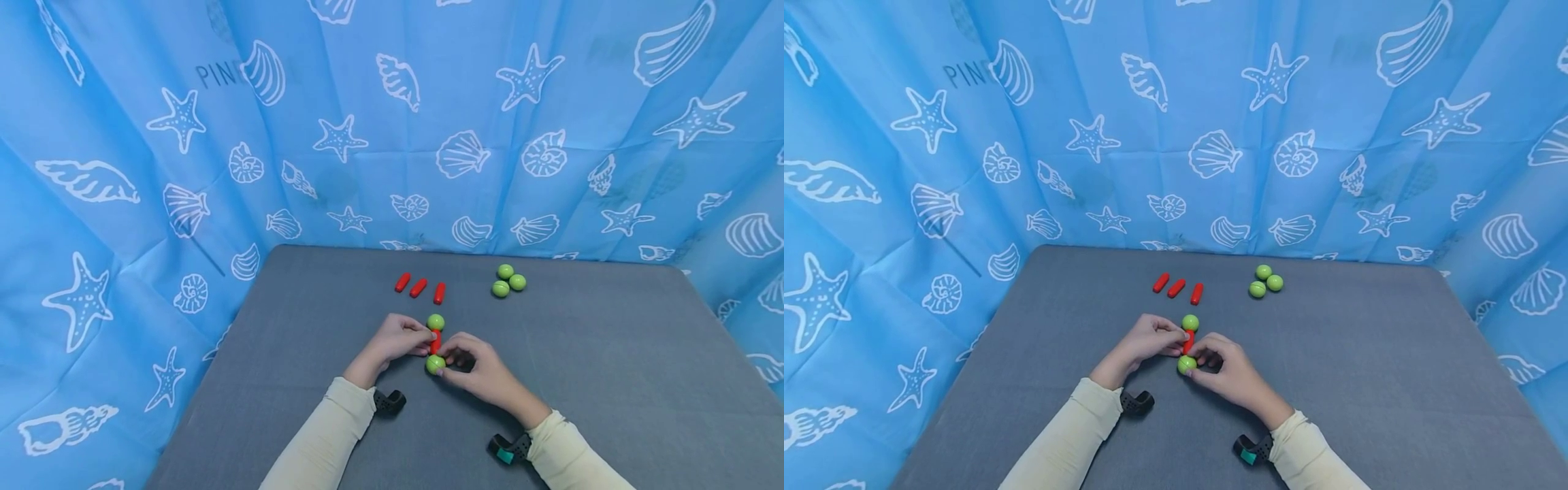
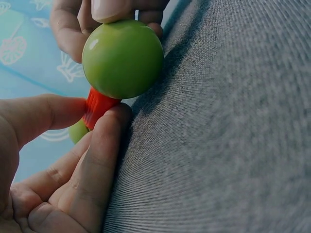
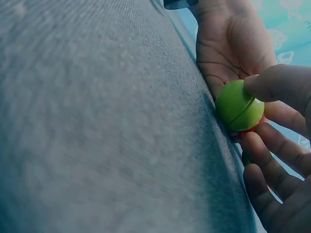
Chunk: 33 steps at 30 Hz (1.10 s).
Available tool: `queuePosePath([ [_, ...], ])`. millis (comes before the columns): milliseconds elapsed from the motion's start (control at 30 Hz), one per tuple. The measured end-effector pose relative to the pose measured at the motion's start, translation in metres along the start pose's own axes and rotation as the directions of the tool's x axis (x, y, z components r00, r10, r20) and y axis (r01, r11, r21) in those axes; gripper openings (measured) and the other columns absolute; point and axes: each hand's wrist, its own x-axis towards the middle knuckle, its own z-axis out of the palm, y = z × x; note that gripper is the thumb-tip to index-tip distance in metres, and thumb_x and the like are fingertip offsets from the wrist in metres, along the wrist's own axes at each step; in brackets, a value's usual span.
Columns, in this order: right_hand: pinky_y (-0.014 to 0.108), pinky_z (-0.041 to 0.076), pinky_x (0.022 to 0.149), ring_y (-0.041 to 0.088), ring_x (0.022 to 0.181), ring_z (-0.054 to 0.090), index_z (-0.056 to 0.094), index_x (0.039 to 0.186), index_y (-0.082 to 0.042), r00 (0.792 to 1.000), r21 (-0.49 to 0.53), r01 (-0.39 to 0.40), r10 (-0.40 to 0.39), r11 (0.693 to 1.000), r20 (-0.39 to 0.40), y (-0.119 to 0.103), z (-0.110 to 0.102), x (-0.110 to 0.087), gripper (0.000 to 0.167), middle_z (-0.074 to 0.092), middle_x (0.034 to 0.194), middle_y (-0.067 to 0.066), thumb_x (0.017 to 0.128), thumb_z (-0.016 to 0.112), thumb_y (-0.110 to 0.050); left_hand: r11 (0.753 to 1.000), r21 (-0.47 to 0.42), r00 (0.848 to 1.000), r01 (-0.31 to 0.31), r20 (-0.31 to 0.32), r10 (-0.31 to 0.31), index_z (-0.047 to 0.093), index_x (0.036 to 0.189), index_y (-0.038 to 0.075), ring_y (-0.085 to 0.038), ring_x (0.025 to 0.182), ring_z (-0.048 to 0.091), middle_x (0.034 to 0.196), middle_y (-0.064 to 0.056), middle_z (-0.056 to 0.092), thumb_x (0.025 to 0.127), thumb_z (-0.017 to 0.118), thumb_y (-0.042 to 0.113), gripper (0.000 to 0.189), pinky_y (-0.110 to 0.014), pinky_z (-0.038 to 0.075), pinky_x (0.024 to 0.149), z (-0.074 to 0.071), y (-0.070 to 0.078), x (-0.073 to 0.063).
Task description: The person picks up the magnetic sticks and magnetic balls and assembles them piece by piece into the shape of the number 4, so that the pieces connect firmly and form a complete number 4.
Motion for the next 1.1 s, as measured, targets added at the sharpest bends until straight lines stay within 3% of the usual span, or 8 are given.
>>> queuePosePath([
  [500,0.026,0.056,0.070,0.012,0.083,0.066,0.074,0.112,-0.006,0.999,0.021,-0.005,0.006,1.000,-0.039,0.008,-0.014,0.014,0.014,0.071,0.100,0.008,0.098,0.075,-0.008,1.000,-0.003,1.000,0.007,0.003,-0.007,0.082,0.101,0.004,-0.011,0.080,0.077,0.097,-0.009,0.080,0.093,0.080,0.015,0.013,-0.028,0.065,0.075,-0.001,0.001,0.000],
  [833,0.027,0.056,0.076,0.017,0.089,0.068,0.073,0.117,-0.001,0.992,-0.002,-0.082,0.081,0.997,-0.096,0.020,-0.034,0.051,0.021,0.074,0.106,0.012,0.100,0.075,-0.013,1.000,-0.017,1.000,0.014,0.006,-0.014,0.083,0.099,0.005,-0.010,0.075,0.076,0.096,-0.009,0.081,0.092,0.081,0.014,0.012,-0.029,0.065,0.074,-0.002,0.000,0.001],
  [1100,0.029,0.056,0.076,0.025,0.095,0.067,0.072,0.124,-0.003,0.991,-0.041,-0.085,0.080,0.996,-0.110,0.035,-0.036,0.083,0.025,0.069,0.118,0.016,0.101,0.071,-0.012,1.000,-0.016,1.000,0.013,-0.004,-0.013,0.083,0.099,0.005,-0.010,0.073,0.076,0.094,-0.008,0.081,0.092,0.080,0.013,0.010,-0.029,0.065,0.073,-0.002,0.001,0.000],
])
